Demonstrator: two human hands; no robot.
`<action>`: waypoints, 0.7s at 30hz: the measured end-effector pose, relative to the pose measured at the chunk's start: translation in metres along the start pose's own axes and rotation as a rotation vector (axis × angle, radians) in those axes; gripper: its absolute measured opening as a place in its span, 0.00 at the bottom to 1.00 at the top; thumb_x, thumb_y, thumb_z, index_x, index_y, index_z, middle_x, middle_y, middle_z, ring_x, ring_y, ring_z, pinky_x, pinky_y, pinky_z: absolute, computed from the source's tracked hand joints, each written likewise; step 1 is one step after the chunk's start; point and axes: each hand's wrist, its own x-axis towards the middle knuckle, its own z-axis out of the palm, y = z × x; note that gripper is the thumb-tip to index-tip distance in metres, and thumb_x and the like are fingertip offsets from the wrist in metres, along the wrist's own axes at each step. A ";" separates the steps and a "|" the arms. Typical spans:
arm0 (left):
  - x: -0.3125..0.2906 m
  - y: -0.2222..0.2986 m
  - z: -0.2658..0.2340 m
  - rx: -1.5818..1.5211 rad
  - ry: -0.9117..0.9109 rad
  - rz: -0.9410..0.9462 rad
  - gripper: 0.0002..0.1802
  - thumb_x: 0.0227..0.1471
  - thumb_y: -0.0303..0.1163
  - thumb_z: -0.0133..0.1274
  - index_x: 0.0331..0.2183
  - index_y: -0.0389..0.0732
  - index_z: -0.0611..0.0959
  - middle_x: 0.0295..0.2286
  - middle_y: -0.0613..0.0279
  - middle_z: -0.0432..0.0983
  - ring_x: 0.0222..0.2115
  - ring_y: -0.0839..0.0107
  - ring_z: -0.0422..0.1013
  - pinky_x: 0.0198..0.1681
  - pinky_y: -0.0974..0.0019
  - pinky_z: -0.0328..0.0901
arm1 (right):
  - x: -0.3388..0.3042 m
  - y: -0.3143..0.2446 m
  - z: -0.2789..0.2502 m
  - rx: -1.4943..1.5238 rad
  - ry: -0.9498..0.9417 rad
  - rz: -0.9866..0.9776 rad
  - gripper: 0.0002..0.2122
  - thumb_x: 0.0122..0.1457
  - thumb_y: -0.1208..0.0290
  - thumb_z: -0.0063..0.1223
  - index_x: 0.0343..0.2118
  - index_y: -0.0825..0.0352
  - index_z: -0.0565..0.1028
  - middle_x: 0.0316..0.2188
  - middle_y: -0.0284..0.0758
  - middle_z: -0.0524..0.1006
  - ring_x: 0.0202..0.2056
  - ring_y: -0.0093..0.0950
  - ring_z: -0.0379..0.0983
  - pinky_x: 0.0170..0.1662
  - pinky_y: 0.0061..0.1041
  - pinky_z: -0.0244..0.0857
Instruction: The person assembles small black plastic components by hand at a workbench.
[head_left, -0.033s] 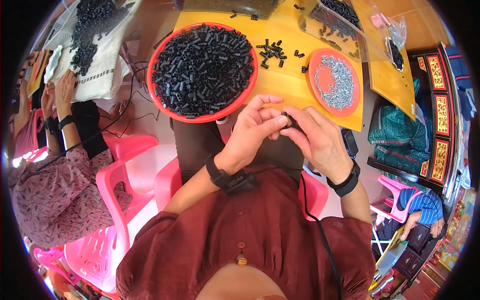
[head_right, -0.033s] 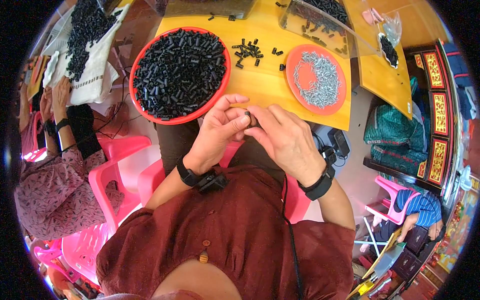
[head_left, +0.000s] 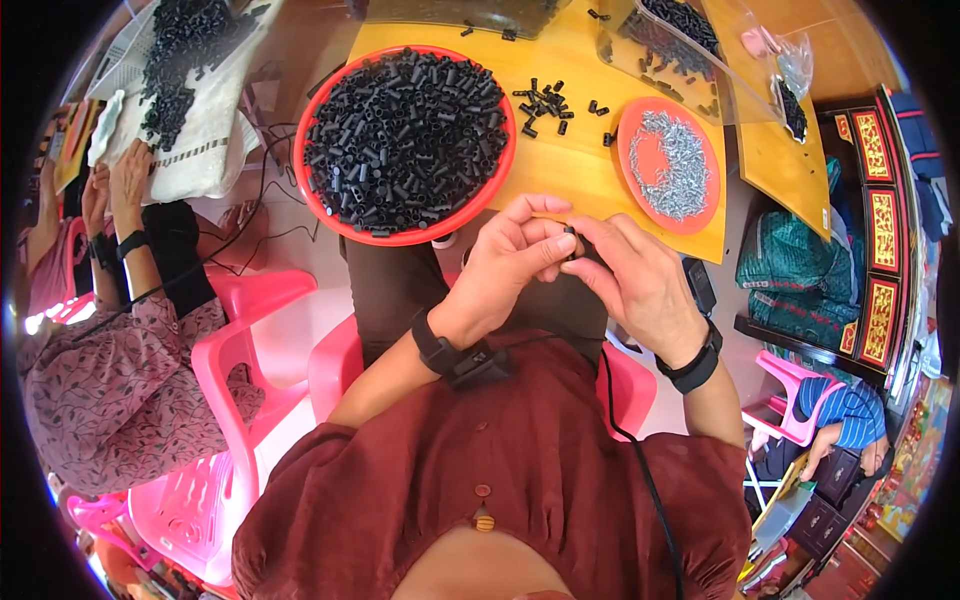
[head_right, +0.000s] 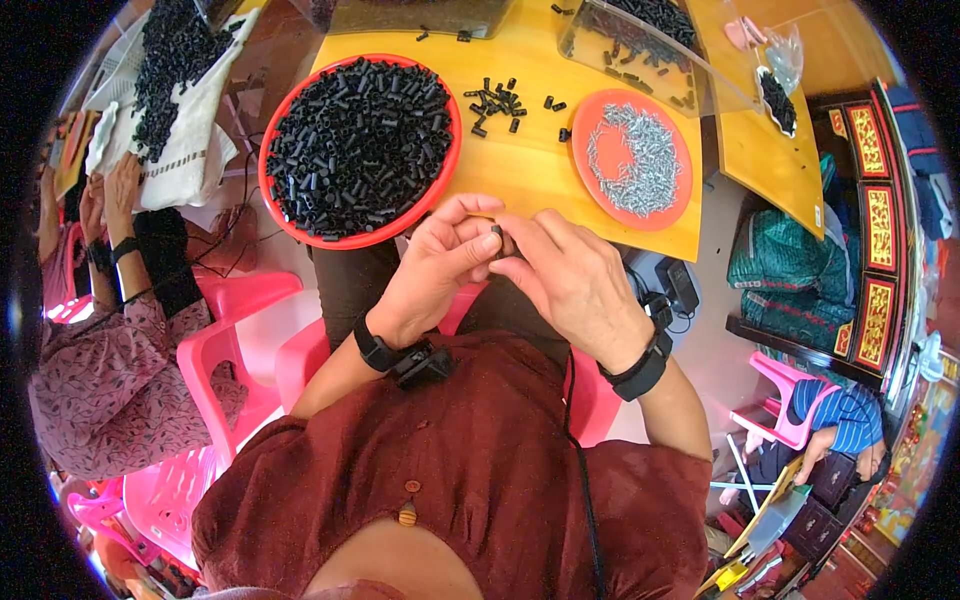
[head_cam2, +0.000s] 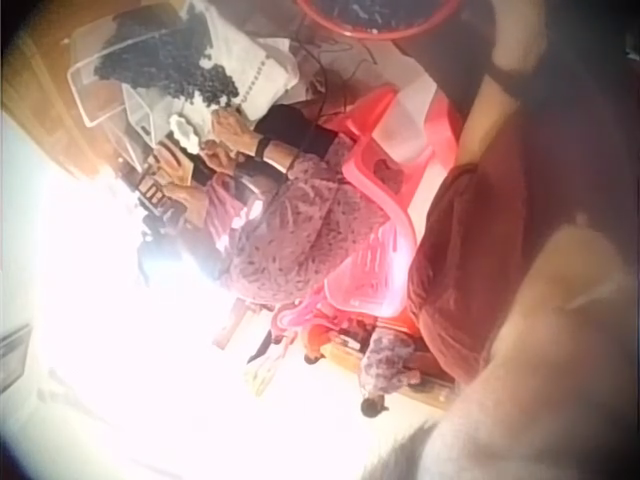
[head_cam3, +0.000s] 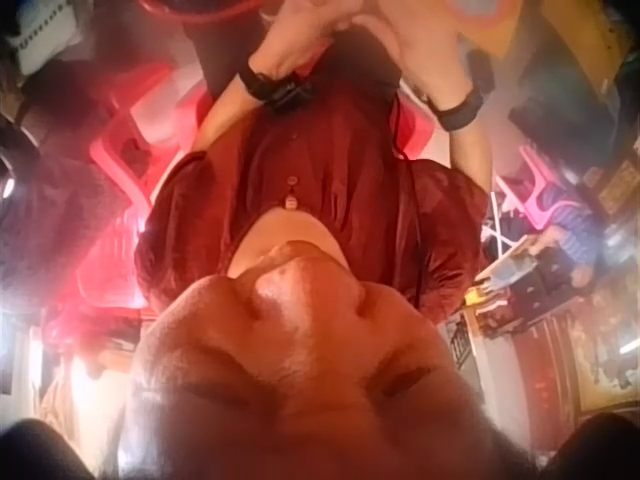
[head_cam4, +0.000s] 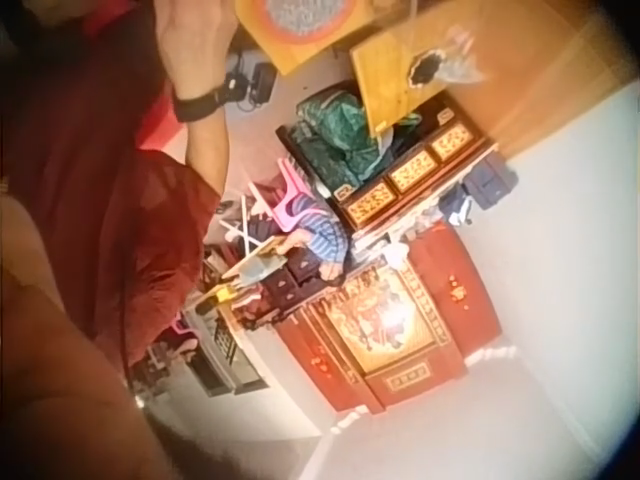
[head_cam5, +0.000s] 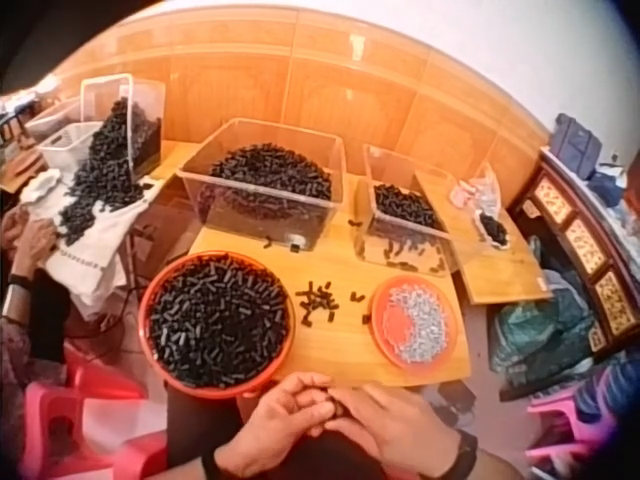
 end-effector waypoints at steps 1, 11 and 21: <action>0.001 -0.001 -0.002 -0.071 -0.067 -0.057 0.12 0.53 0.28 0.55 0.40 0.38 0.76 0.29 0.69 0.75 0.24 0.85 0.66 0.28 0.81 0.61 | 0.000 0.001 -0.002 -0.031 -0.057 -0.018 0.17 0.47 0.71 0.60 0.42 0.66 0.70 0.27 0.39 0.69 0.28 0.39 0.70 0.30 0.34 0.65; 0.001 -0.008 -0.001 0.140 -0.160 -0.254 0.11 0.55 0.39 0.53 0.32 0.42 0.78 0.26 0.76 0.72 0.26 0.86 0.63 0.30 0.80 0.58 | -0.008 0.014 -0.005 -0.165 -0.091 -0.127 0.14 0.47 0.69 0.59 0.36 0.66 0.69 0.26 0.38 0.67 0.27 0.38 0.70 0.30 0.33 0.64; 0.001 -0.006 -0.003 0.203 -0.224 -0.270 0.12 0.56 0.39 0.52 0.28 0.42 0.79 0.23 0.76 0.70 0.23 0.86 0.59 0.29 0.79 0.56 | 0.009 0.017 -0.015 -0.290 -0.330 -0.188 0.13 0.48 0.59 0.56 0.26 0.64 0.69 0.20 0.38 0.70 0.21 0.38 0.70 0.24 0.34 0.63</action>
